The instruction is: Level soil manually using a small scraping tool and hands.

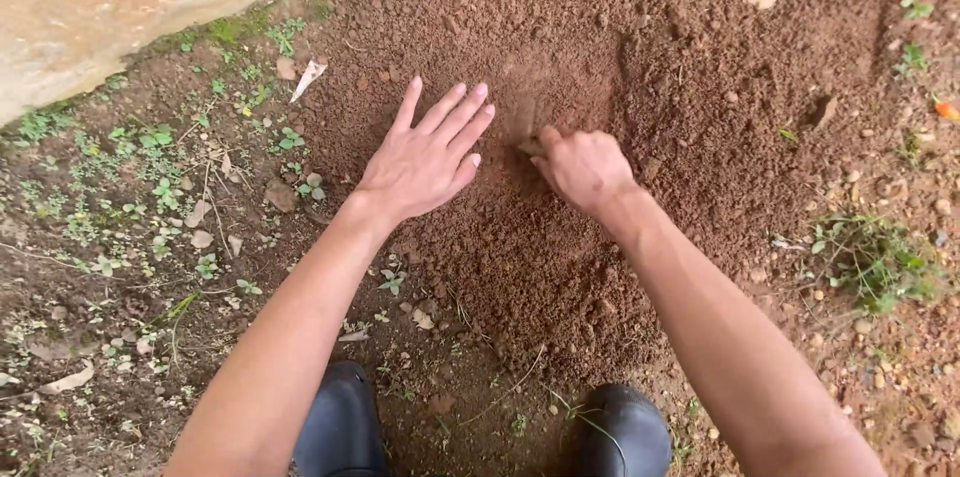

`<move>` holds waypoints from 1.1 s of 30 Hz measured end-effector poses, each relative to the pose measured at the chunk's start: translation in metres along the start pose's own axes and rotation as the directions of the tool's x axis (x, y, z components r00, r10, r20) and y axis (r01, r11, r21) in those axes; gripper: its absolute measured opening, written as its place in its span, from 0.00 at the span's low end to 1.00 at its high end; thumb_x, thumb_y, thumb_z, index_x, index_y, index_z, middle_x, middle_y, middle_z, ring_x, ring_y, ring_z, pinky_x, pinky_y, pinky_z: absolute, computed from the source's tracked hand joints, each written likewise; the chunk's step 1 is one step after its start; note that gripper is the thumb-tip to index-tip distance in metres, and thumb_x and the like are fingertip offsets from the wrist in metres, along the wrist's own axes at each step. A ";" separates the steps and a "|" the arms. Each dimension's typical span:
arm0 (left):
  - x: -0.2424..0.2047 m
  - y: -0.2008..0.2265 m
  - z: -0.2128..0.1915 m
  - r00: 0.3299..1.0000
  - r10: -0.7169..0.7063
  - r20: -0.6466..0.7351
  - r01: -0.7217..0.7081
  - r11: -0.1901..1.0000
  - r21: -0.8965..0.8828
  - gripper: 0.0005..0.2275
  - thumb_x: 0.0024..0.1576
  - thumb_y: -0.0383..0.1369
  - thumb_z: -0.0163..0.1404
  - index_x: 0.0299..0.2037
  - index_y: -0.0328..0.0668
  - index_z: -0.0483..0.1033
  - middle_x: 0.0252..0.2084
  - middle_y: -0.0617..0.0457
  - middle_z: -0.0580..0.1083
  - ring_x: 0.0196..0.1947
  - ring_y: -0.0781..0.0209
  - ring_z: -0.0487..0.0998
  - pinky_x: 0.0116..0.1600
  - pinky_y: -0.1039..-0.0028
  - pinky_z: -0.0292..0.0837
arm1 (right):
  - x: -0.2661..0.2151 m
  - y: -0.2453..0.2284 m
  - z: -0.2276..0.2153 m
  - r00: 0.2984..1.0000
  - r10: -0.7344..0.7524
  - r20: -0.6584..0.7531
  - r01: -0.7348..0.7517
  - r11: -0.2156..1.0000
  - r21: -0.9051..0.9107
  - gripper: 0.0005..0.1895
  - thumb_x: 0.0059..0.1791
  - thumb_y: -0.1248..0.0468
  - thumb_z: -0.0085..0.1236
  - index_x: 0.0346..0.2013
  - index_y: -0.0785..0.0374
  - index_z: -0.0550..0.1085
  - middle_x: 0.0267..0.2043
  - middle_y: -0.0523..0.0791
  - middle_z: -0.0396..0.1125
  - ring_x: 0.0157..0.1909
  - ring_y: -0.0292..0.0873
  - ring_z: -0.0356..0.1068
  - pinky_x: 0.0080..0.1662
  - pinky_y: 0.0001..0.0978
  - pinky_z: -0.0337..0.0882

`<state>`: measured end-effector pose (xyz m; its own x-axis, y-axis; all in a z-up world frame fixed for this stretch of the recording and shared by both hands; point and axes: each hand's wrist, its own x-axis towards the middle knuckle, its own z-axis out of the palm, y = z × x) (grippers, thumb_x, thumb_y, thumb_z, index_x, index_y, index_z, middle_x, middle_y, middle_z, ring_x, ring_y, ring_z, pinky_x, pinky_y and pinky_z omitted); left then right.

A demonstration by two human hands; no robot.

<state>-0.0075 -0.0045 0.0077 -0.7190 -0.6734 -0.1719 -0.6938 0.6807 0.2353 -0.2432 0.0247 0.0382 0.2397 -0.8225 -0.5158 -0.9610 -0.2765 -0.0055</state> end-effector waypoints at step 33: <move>-0.020 -0.004 0.010 0.999 -0.024 -0.028 0.025 0.998 0.059 0.26 0.63 0.45 0.25 0.72 0.54 0.50 0.76 0.57 0.48 0.74 0.60 0.47 0.74 0.49 0.22 | -0.062 -0.035 -0.039 0.881 -0.469 0.060 0.465 0.883 0.062 0.13 0.56 0.63 0.44 0.49 0.64 0.74 0.43 0.53 0.75 0.42 0.47 0.78 0.42 0.35 0.82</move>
<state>0.0096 0.0095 0.0004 -0.7009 -0.6971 -0.1508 -0.7130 0.6791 0.1744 -0.2189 0.0658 0.1036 0.6535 -0.5656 -0.5031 -0.7454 -0.5964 -0.2978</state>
